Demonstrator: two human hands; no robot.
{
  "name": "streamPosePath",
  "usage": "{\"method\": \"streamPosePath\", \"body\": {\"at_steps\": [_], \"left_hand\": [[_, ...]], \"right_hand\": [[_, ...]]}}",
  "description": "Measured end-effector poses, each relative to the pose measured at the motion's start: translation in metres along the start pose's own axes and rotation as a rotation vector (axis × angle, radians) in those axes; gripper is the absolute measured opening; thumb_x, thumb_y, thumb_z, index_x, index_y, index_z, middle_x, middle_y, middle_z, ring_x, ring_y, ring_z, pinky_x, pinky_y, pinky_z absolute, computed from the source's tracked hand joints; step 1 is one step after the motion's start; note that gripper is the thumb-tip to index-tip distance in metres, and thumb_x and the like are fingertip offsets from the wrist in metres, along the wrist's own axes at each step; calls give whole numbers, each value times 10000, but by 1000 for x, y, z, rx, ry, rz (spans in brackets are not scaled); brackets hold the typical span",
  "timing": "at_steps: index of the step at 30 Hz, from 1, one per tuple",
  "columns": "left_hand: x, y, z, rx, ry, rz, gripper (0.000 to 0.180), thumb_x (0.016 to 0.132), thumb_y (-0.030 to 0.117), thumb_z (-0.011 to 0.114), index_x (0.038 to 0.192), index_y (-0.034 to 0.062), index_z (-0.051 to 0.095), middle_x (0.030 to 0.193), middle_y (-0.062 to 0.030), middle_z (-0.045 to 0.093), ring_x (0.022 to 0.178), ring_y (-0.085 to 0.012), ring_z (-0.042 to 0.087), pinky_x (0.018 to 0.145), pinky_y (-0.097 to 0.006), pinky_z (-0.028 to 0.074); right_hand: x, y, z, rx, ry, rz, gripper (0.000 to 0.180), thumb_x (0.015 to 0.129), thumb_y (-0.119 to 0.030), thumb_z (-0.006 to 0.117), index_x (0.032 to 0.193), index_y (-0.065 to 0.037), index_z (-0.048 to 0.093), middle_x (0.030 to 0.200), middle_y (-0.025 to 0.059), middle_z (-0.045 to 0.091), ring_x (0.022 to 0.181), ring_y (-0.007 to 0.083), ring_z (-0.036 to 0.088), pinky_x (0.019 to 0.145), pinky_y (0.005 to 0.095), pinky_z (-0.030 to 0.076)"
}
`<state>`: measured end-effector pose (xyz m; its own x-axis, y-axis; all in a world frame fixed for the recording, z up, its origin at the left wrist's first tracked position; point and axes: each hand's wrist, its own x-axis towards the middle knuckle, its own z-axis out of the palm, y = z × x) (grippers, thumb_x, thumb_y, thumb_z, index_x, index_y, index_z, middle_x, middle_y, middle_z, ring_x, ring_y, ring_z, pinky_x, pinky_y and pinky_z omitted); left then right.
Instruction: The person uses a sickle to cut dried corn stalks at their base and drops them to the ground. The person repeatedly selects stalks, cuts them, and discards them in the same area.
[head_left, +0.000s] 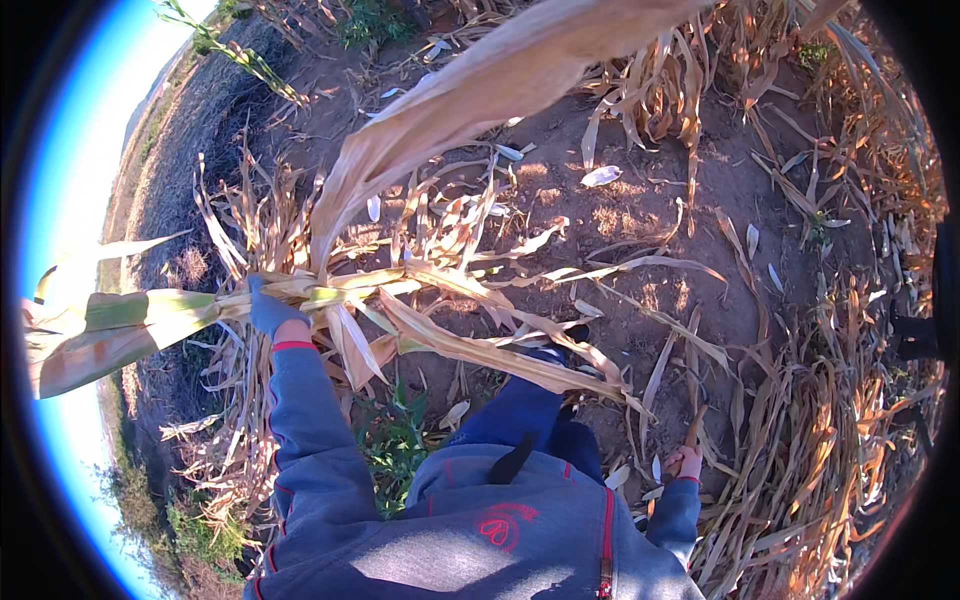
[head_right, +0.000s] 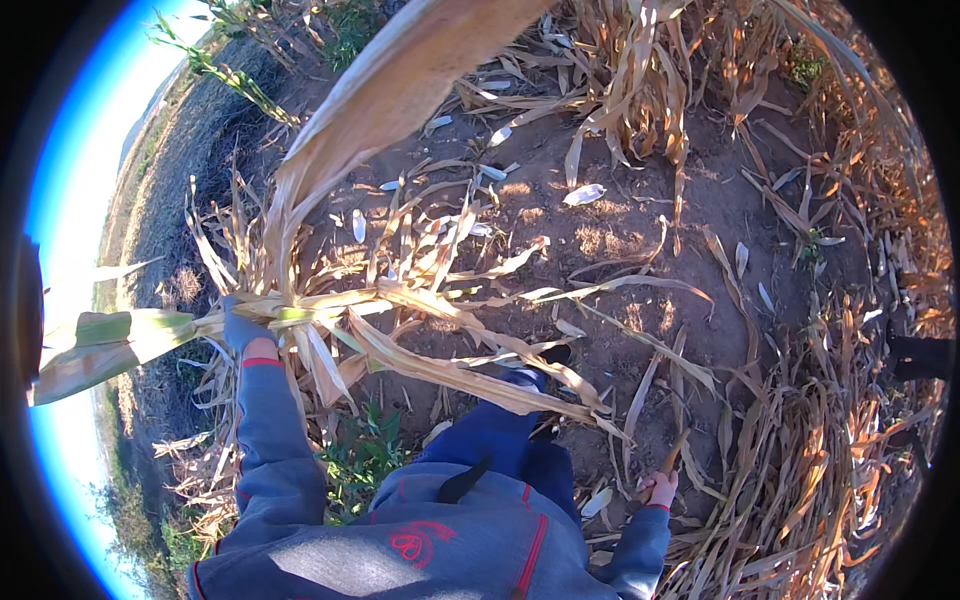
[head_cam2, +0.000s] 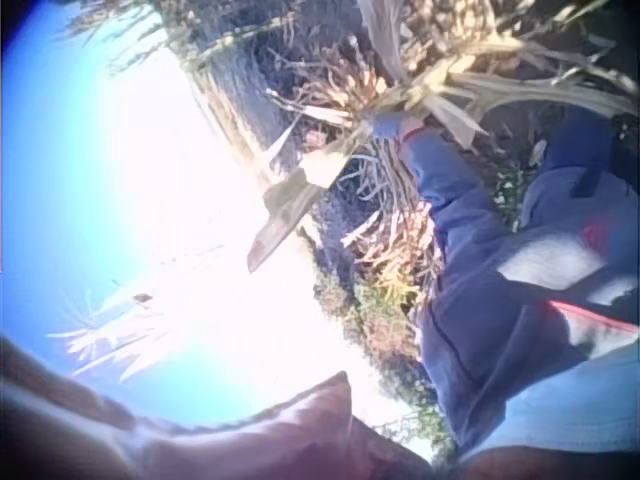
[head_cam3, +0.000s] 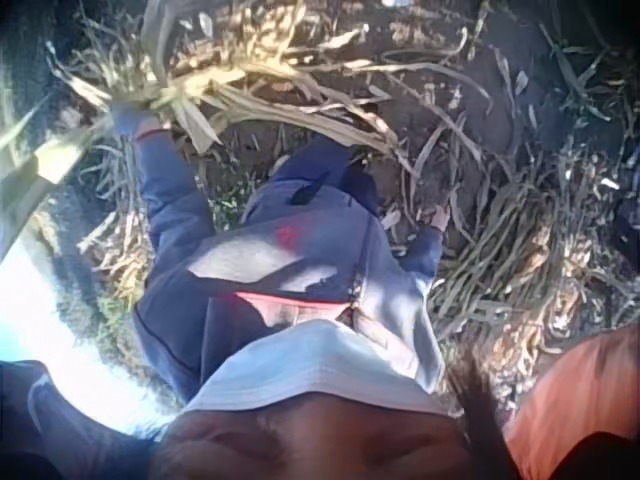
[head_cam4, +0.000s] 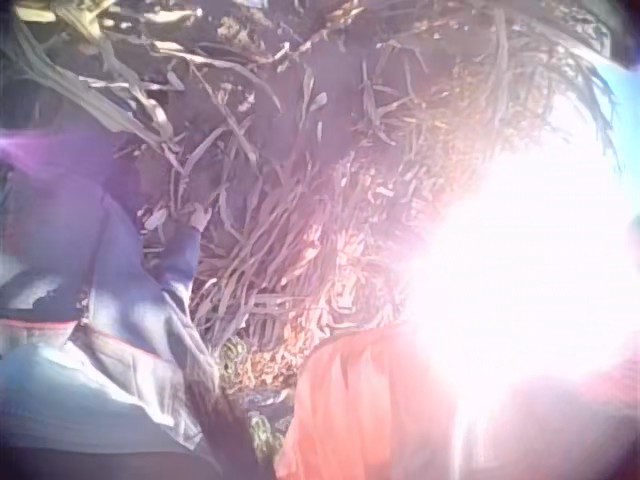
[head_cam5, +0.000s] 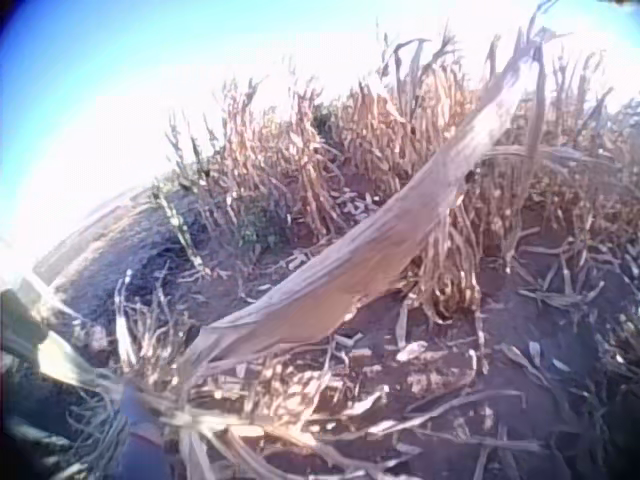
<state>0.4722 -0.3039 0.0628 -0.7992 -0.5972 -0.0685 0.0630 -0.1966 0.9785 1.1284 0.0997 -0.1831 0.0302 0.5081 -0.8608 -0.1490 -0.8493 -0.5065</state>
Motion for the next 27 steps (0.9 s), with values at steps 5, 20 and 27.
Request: {"method": "streamPosePath", "body": {"at_steps": [5,20,27], "left_hand": [[84,31,-155,20,41,10,327,852,331,474,961,43,582,909,-130,608,808,-308,608,747,-423,511],[194,201,-305,148,86,475,306,749,244,653,973,46,588,1035,-120,627,940,-248,607,799,-345,492],[316,149,-328,394,717,-66,711,774,585,507,1292,109,400,1328,-82,425,1195,-261,421,961,-432,338]], "right_hand": [[-30,17,-37,-75,-14,-61,532,755,5,462,1226,-196,316,673,35,434,504,128,436,420,287,394],[-83,-28,169,-351,39,-420,792,725,30,467,1427,-176,163,579,53,451,403,149,423,333,284,372],[-115,3,323,-392,-107,-510,743,732,56,451,1398,-205,251,663,43,475,429,115,436,358,267,392]]}}
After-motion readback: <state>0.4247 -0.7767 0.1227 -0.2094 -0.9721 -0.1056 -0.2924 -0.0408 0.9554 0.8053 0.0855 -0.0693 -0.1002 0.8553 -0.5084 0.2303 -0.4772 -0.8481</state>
